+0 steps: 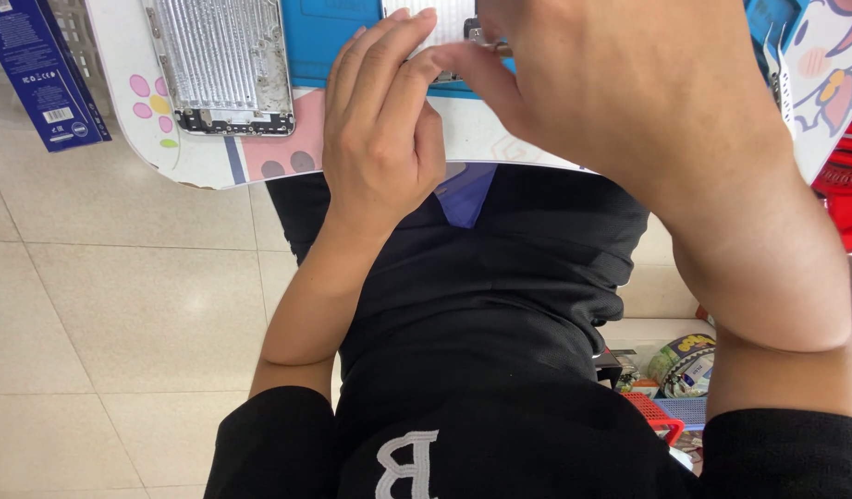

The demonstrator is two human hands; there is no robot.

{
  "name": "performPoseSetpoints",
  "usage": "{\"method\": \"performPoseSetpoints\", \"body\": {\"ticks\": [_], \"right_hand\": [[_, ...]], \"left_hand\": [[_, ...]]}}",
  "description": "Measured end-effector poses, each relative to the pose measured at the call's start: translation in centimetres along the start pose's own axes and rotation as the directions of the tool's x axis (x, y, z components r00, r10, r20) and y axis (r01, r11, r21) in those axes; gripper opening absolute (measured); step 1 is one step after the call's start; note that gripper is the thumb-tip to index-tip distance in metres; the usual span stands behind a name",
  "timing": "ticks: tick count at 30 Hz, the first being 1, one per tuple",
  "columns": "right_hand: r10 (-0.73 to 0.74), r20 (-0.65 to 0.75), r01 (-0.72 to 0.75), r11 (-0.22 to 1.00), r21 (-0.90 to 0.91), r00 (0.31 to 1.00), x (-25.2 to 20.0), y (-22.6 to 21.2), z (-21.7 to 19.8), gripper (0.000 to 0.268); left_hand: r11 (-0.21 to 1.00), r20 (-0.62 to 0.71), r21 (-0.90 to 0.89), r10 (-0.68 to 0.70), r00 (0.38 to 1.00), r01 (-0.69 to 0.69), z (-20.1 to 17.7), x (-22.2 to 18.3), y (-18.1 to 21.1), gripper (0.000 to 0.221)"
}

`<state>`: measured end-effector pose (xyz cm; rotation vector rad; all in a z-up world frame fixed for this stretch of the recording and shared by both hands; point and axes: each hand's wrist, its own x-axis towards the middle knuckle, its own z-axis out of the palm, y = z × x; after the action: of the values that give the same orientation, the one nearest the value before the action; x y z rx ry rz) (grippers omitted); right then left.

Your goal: Repairing internal components of a mobile phone using a screwdriver at a repair bench.

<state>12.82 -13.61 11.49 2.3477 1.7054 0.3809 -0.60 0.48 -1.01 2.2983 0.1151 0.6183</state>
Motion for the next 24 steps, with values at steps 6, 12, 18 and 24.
{"method": "performPoseSetpoints", "body": {"ticks": [6,12,18,24], "right_hand": [[0.037,0.023,-0.038,0.999,0.017,0.999,0.3,-0.3,-0.2,0.036],[0.012,0.057,-0.013,1.0,0.002,0.998,0.3,-0.3,-0.2,0.041],[-0.054,-0.062,0.047,0.993,-0.113,0.997,-0.5,0.1,0.5,0.035],[0.017,0.022,-0.022,0.973,0.231,1.0,-1.0,1.2,0.9,0.036]], "left_hand": [[1.0,-0.017,0.009,0.016,1.0,-0.016,0.2,-0.2,-0.2,0.034],[1.0,-0.015,-0.008,0.012,1.0,-0.012,0.1,-0.1,-0.1,0.032],[1.0,-0.026,-0.023,0.013,1.0,-0.014,0.1,0.0,0.0,0.034],[0.999,-0.03,-0.032,0.0,1.0,-0.001,-0.1,0.2,0.2,0.034]]}}
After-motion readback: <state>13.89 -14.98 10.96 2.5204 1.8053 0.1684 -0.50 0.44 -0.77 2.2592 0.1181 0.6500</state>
